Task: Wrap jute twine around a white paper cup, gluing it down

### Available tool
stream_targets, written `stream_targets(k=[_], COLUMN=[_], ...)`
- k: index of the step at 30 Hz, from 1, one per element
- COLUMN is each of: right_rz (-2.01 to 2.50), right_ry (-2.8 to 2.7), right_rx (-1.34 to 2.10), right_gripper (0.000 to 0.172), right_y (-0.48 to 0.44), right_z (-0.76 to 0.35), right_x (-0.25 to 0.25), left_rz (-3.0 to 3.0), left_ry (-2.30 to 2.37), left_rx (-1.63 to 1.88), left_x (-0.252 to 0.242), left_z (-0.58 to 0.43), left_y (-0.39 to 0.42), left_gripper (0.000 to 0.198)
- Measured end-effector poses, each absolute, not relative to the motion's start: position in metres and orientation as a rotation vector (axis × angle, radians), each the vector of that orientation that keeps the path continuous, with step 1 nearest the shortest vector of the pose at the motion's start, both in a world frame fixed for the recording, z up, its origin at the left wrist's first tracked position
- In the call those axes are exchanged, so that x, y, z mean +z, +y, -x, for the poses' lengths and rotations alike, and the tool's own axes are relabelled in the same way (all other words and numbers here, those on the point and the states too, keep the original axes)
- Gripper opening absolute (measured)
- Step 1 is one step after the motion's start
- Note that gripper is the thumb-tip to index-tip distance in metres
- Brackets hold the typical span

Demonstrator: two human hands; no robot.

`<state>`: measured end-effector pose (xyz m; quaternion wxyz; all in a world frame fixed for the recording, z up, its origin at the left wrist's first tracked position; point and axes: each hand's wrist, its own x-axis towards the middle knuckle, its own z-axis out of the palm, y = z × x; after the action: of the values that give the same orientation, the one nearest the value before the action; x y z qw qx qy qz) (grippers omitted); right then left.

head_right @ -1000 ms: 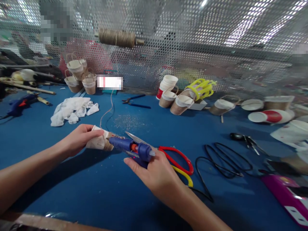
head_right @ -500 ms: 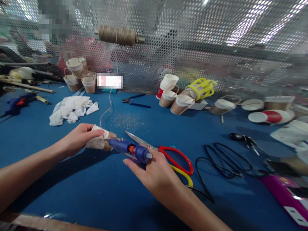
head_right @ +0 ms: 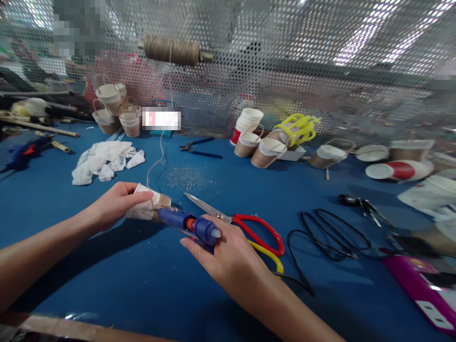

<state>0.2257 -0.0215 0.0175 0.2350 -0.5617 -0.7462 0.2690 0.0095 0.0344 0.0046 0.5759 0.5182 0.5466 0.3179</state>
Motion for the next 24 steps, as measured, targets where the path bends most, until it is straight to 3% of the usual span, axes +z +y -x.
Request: stream_targets(k=[10, 24], right_rz=[1.541, 1.549], right_ry=[-2.106, -2.071], right_rx=[0.493, 0.537], right_gripper=[0.017, 0.019], right_y=[-0.0188, -0.0198], right_z=[-0.2242, -0.2237], right_x=[0.0241, 0.0238], left_rz=[-1.315, -1.326], left_ry=[1.273, 1.24], left_rx=[0.715, 0.711], left_x=[0.0011, -0.0021], left_z=[-0.0077, -0.0055], left_y=[0.0324, 0.0319], left_gripper=[0.032, 0.033])
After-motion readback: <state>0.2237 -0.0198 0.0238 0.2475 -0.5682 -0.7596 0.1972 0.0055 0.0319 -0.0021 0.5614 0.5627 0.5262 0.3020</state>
